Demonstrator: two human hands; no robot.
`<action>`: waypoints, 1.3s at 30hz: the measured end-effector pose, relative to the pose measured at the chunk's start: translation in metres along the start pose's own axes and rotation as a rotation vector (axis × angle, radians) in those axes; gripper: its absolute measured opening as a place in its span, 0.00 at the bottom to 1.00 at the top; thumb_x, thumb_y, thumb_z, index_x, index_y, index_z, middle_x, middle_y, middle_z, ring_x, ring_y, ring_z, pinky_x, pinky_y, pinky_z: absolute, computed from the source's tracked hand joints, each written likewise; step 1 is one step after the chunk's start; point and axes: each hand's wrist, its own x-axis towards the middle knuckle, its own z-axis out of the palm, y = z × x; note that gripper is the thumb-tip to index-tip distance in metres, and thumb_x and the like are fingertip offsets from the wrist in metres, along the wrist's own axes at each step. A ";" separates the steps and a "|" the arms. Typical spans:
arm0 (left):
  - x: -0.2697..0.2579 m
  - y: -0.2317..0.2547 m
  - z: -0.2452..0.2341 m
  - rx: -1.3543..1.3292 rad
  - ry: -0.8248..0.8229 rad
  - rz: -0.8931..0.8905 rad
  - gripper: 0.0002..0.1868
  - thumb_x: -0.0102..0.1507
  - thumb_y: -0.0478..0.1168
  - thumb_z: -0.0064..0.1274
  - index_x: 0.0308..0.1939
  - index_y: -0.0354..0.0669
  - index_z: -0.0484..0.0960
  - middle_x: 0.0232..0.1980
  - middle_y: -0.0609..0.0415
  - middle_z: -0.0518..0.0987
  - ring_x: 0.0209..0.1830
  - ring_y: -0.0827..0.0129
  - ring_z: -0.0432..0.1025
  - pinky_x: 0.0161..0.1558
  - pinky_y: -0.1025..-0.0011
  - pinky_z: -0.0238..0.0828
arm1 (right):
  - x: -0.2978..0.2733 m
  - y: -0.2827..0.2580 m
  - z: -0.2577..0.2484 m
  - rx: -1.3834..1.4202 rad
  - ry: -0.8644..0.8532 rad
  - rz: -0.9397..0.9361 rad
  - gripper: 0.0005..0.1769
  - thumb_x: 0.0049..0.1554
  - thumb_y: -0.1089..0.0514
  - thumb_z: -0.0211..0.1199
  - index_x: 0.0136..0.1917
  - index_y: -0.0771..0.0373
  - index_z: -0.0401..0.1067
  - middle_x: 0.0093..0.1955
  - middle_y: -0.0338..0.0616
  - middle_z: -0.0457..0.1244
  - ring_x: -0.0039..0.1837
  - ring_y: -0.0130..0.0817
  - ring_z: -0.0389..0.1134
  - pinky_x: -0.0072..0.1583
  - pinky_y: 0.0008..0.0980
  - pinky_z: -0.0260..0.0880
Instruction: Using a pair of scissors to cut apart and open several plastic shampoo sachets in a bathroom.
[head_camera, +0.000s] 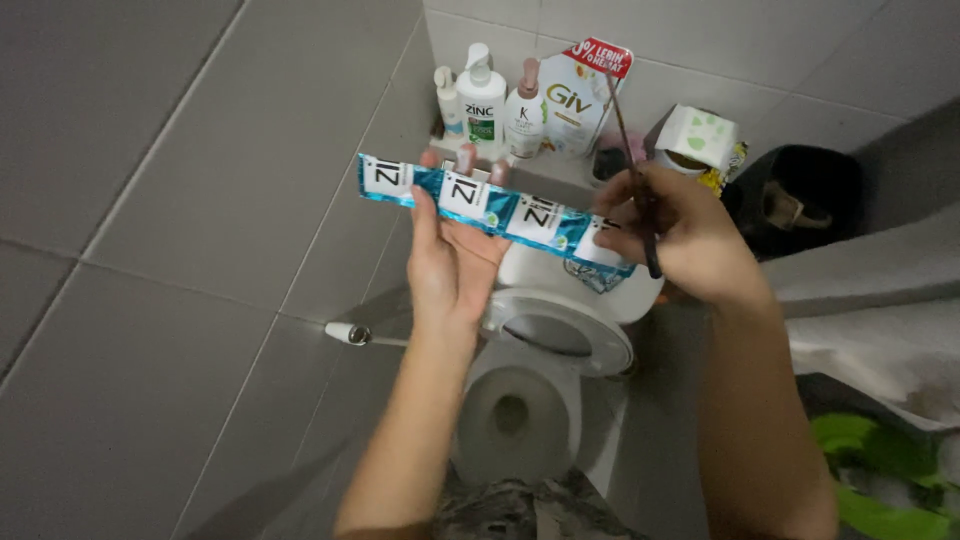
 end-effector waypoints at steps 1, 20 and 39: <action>0.000 0.003 0.000 -0.032 0.001 0.018 0.26 0.75 0.58 0.34 0.77 0.63 0.59 0.79 0.53 0.64 0.77 0.49 0.61 0.69 0.39 0.63 | 0.002 -0.002 0.001 0.008 -0.031 -0.014 0.24 0.46 0.64 0.76 0.54 0.65 0.71 0.49 0.41 0.69 0.51 0.29 0.72 0.52 0.30 0.74; -0.001 0.072 -0.011 -0.059 -0.030 0.230 0.22 0.74 0.58 0.37 0.72 0.72 0.66 0.72 0.60 0.71 0.71 0.59 0.68 0.68 0.27 0.61 | 0.024 -0.007 0.027 0.081 -0.136 0.080 0.23 0.48 0.66 0.72 0.57 0.65 0.70 0.49 0.42 0.71 0.51 0.29 0.74 0.55 0.29 0.77; -0.015 0.104 -0.032 -0.075 0.081 0.306 0.20 0.74 0.57 0.38 0.70 0.69 0.70 0.65 0.58 0.76 0.62 0.63 0.73 0.68 0.28 0.63 | 0.033 0.033 0.045 0.304 -0.199 -0.048 0.24 0.50 0.70 0.73 0.59 0.66 0.70 0.49 0.42 0.67 0.51 0.28 0.69 0.55 0.29 0.73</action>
